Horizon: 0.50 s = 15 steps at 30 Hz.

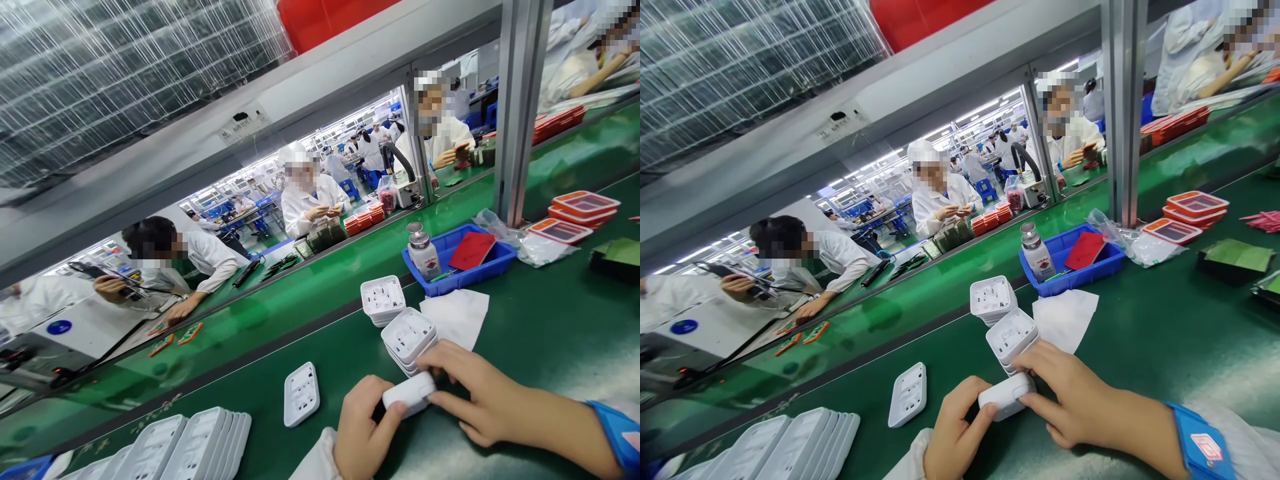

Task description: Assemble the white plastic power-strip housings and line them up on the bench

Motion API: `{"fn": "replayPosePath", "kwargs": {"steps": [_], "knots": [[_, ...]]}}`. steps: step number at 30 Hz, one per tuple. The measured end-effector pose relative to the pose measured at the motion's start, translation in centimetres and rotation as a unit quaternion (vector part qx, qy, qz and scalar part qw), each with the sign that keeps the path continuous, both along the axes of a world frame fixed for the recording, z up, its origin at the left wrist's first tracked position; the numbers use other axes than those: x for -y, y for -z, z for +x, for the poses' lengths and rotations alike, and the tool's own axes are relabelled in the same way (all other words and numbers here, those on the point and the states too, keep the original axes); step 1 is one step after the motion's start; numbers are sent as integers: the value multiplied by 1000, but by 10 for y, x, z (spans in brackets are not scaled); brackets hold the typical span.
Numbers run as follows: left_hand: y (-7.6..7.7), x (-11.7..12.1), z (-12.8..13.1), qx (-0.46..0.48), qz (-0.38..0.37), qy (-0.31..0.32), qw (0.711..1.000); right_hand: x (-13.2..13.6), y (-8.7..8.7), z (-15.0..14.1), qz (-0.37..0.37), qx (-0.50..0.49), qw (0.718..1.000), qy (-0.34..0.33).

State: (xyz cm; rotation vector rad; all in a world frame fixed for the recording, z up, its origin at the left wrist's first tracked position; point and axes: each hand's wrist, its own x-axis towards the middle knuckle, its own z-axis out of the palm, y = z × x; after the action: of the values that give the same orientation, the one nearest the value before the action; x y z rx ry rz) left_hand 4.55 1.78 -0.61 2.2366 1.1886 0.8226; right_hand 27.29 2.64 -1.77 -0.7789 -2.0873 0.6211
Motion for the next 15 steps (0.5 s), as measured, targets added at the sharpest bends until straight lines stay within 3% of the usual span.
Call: {"fn": "replayPosePath", "kwargs": {"steps": [3,8,15], "knots": [[0,0,0,4,-21,-2,1000,4,-7,6,33,-41,998,27],[3,0,-1,35,-79,-22,996,9,-7,12,21,-89,995,39],[-3,9,5,183,-133,14,974,10,11,-2,-96,-72,993,-16]]}}
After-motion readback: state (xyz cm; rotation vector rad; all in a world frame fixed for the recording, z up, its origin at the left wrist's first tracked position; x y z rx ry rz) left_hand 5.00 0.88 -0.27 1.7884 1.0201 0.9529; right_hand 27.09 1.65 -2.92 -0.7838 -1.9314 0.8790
